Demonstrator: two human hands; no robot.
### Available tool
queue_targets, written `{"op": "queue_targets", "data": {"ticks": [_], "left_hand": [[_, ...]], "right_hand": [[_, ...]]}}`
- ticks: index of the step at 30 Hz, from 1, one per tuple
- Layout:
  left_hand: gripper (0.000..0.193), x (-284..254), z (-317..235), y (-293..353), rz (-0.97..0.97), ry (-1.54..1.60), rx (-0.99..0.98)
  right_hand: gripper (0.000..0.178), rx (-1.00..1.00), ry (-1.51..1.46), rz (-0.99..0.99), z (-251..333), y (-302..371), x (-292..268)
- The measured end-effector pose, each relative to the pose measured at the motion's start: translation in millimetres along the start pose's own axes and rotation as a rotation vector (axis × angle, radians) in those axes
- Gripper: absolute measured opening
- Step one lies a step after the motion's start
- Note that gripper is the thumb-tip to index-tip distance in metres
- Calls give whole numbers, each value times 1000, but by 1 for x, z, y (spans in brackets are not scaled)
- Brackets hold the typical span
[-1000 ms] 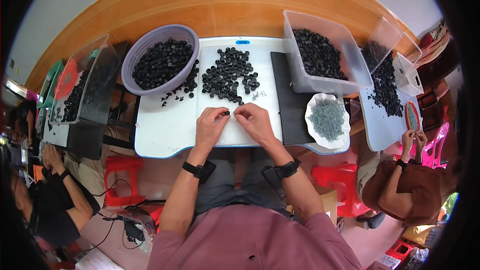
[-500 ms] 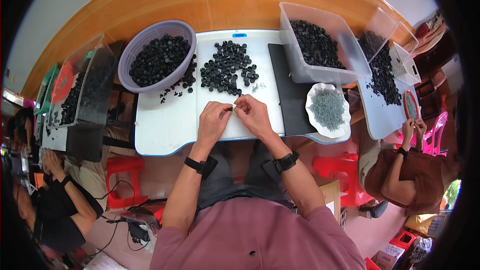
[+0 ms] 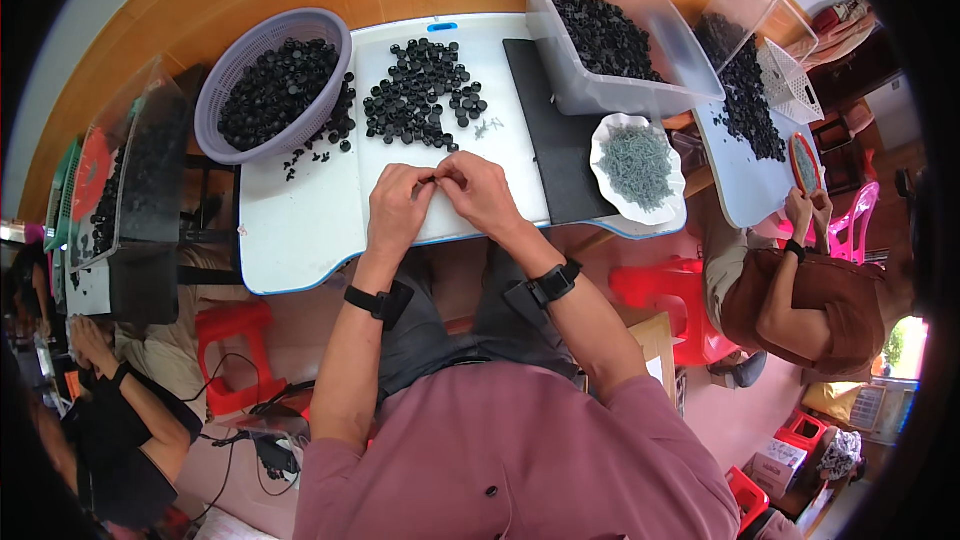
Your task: Manual assembly of small plastic components at a workshop table.
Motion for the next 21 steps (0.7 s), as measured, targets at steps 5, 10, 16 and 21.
{"op": "queue_targets", "data": {"ticks": [5, 10, 16, 21], "left_hand": [[19, 0, 2, 1, -33, 57, -96], [22, -1, 3, 7, -42, 97, -190], [21, -1, 0, 6, -61, 131, -217], [20, -1, 1, 3, -31, 87, -162]], "right_hand": [[12, 175, -206, 17, -12, -4, 3], [11, 273, -279, 52, -19, 2, 3], [11, 310, -340, 68, -22, 3, 2], [11, 290, -273, 83, -17, -1, 3]]}}
Point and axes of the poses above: each hand's wrist, its own y-axis away from the middle knuckle, its own x-axis out of the palm, z = x × y, the point moved 3 cm from there along -y, towards the middle knuckle, and after that the axes turned 4 degrees about x, right-handed, at the moved point
